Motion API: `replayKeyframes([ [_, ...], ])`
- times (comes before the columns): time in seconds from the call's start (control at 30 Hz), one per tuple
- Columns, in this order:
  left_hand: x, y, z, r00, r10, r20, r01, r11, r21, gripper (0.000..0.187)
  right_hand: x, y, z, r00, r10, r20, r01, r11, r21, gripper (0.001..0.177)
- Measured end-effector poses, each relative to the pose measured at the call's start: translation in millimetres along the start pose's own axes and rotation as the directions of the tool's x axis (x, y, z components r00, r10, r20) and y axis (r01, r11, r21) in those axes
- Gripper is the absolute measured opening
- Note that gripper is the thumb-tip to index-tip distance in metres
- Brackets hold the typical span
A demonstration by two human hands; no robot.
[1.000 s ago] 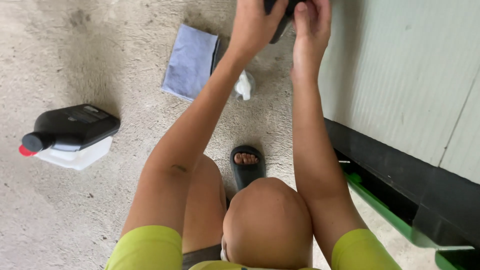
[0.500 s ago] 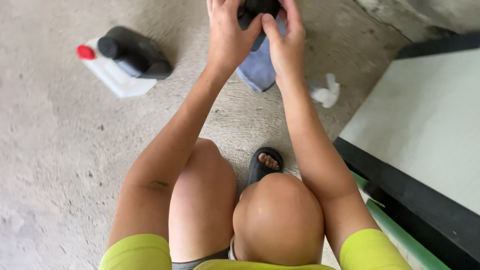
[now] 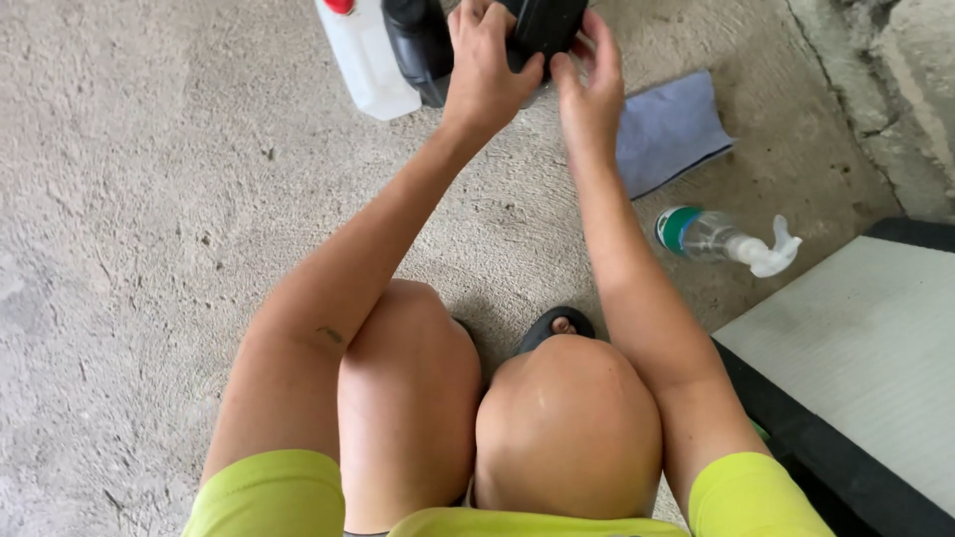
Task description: Cleaning and wiping down several plastic liquid containers with a spray and a cloth.
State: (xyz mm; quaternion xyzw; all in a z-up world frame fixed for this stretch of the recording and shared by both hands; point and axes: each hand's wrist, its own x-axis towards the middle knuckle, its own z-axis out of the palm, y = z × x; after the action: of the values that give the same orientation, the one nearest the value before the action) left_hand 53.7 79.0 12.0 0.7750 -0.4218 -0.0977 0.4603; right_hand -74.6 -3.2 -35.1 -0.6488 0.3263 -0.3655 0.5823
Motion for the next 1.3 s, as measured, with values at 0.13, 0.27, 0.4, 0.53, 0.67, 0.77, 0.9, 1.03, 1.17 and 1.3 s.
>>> replayKeyframes([
  [0.13,-5.9,1.6,2.5,0.998,-0.056,0.013,0.056,0.998,-0.015,0.041,-0.6,-5.4,5.9,1.0,-0.004,0.014,0.005,0.997,-0.077,0.057],
  [0.27,-9.4,4.0,11.6,0.996,0.035,-0.082,-0.032,0.999,0.041,0.059,-0.3,2.2,3.4,0.999,-0.036,0.011,0.037,0.99,-0.138,0.057],
  [0.4,-14.7,16.4,10.2,0.975,0.174,-0.14,-0.142,0.967,0.21,0.073,-8.2,-3.1,-6.4,0.997,0.069,0.031,-0.069,0.997,-0.023,0.055],
  [0.53,-18.3,59.8,12.7,0.948,0.319,-0.018,-0.311,0.934,0.177,0.058,-19.5,1.2,-33.1,0.994,0.107,-0.033,-0.101,0.984,0.146,0.042],
  [0.67,-29.2,72.0,62.6,0.894,0.369,0.254,-0.374,0.927,-0.031,0.018,-38.5,0.2,-72.0,0.955,0.257,-0.146,-0.232,0.958,0.167,0.026],
  [0.77,-37.7,64.0,109.2,0.845,0.325,0.424,-0.33,0.942,-0.064,0.009,-64.2,7.5,-103.2,0.886,0.405,-0.227,-0.353,0.905,0.238,0.025],
  [0.9,-59.9,52.5,178.0,0.703,0.217,0.677,-0.308,0.951,0.015,0.015,-100.3,14.3,-139.2,0.726,0.643,-0.244,-0.597,0.765,0.24,0.028],
  [1.03,-82.4,50.5,228.9,0.609,0.177,0.773,-0.344,0.937,0.056,0.017,-121.6,0.1,-158.3,0.681,0.681,-0.268,-0.643,0.732,0.225,0.042],
  [1.17,-88.6,56.8,239.0,0.491,0.288,0.822,-0.421,0.905,-0.066,0.053,-151.2,18.3,-172.6,0.732,0.655,-0.188,-0.622,0.755,0.208,0.044],
  [1.3,-92.1,78.0,231.7,0.258,0.368,0.893,-0.516,0.834,-0.195,0.105,-171.6,4.6,-192.2,0.64,0.768,0.01,-0.768,0.64,-0.003,0.048],
])
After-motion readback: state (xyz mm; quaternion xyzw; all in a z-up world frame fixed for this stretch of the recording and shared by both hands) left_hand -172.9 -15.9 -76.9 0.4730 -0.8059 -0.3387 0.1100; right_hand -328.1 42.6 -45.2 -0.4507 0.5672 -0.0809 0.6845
